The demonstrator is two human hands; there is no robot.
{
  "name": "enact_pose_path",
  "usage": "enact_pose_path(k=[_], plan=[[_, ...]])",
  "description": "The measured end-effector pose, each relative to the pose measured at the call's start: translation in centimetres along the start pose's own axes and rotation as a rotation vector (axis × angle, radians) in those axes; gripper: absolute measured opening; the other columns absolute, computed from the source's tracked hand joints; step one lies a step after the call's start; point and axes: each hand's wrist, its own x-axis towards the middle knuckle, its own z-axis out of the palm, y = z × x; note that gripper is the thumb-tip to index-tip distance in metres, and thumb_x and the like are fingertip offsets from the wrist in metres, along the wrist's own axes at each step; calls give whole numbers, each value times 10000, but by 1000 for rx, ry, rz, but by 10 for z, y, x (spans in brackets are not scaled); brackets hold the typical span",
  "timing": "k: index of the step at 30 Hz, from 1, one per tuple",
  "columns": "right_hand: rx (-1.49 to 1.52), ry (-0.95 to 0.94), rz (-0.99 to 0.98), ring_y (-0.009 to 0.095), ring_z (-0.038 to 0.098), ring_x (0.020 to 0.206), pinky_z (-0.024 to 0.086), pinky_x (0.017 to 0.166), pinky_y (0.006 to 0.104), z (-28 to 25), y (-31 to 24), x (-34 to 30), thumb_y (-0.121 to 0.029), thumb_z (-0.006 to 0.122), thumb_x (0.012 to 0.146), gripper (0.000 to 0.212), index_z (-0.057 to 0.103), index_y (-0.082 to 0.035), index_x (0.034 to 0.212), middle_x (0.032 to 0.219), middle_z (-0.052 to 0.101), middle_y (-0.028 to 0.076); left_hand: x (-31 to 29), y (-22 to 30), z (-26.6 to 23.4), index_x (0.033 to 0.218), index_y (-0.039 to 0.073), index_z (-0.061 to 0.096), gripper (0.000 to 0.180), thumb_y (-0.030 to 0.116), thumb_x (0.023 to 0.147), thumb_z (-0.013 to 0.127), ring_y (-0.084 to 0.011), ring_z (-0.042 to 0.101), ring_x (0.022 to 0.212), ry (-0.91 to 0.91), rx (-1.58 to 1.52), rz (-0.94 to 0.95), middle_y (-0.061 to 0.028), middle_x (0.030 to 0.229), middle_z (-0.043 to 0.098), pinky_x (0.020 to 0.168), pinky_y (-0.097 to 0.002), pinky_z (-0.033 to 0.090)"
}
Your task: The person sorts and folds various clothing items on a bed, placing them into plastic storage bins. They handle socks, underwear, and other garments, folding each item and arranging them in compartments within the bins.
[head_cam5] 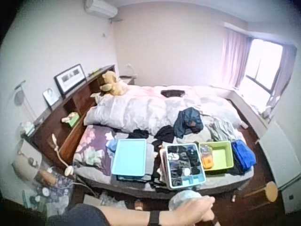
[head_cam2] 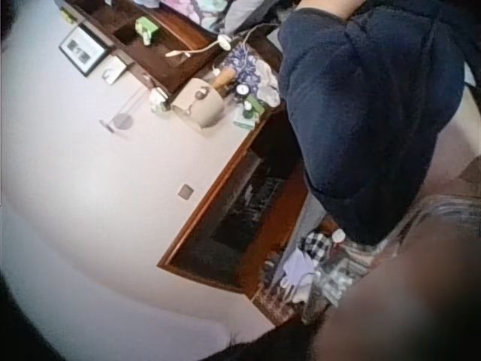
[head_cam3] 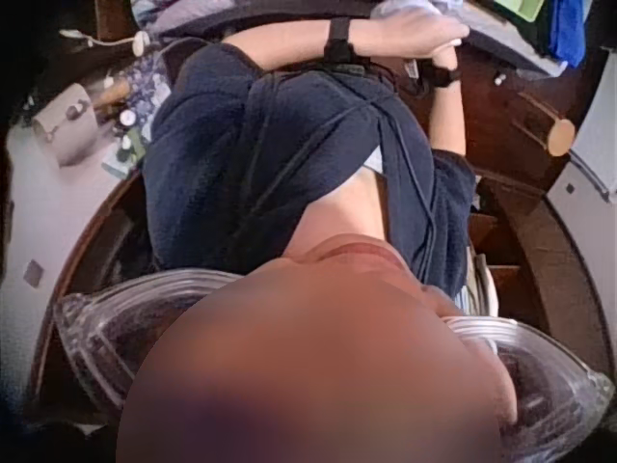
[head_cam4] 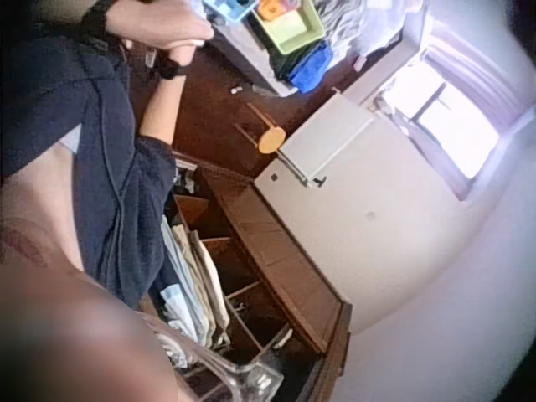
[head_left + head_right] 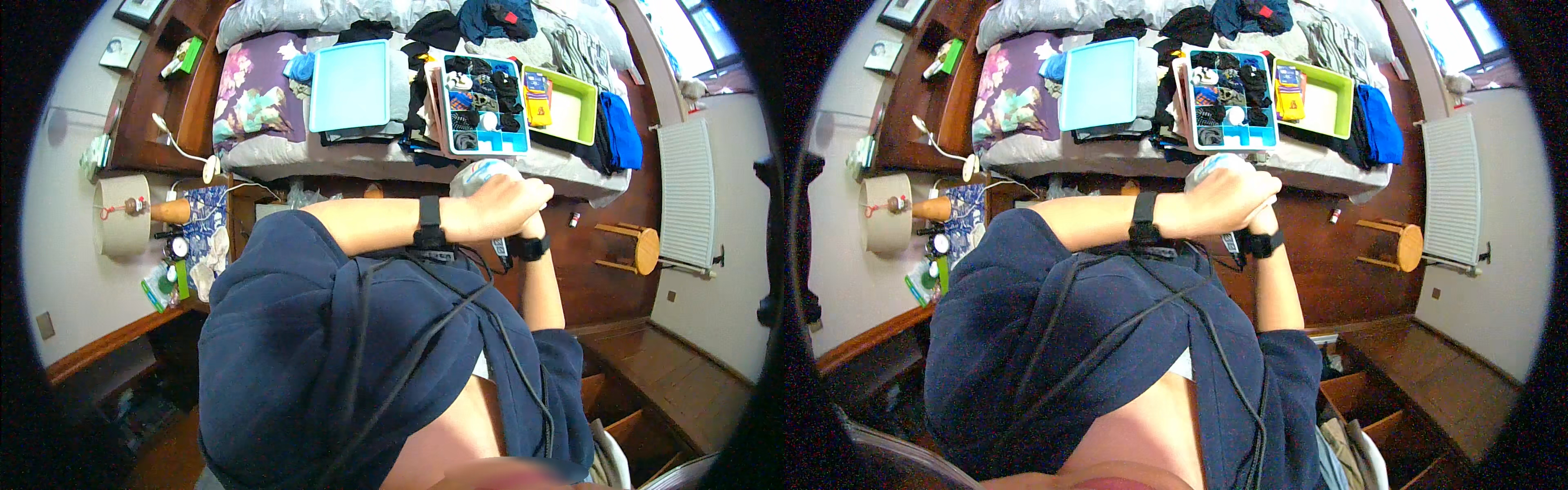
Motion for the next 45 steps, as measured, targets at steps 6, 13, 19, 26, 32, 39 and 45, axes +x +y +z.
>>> enact_pose_path(k=[6,13,19,26,32,39,45], plan=[[262,105,130,81,422,703,382,640,223,-1,22,-11,-8,590,807,167,472,-103,737,771,411,-26,-5,-38,-10,753,35,557,110,140,779,579,-340,610,757,142,31,-52,-169,760,588,659,-438,473],[517,590,288,149,530,997,450,850,284,11,58,-4,-139,498,922,247,543,-6,1125,1110,555,49,1,-38,-14,897,18,506,146,47,760,549,-296,503,1005,42,-68,170,-145,939,529,830,-382,432],[732,727,82,201,535,1086,440,929,344,5,22,-10,-198,503,932,376,472,23,1235,1214,530,111,-7,-46,-33,1028,13,503,287,58,757,584,-314,486,1027,307,186,334,-134,1074,497,879,-393,440],[764,741,62,212,556,1062,456,920,343,3,-2,-6,-142,527,919,352,487,41,1217,1200,554,125,-13,-63,-21,1049,-25,445,312,6,761,560,-377,545,911,196,18,-67,-209,996,465,771,-433,485],[853,880,142,214,584,1002,497,864,359,6,37,-1,-164,541,924,320,501,3,1194,1138,582,87,-23,-60,4,1008,-66,520,226,-2,794,489,-393,591,818,32,-261,-145,-266,921,553,705,-425,504],[-501,-2,290,226,572,1041,475,844,340,6,82,10,-199,564,893,346,540,-28,1194,1165,581,146,-9,-79,13,1183,133,560,310,122,880,497,-151,605,608,-472,-474,-251,-108,742,626,548,-314,517],[-676,137,92,357,630,831,496,747,422,4,13,8,-249,649,811,357,588,3,1056,888,639,224,-24,-115,-15,1044,-9,548,259,98,820,475,-135,636,623,-369,-793,-704,-64,761,630,551,-259,545]])
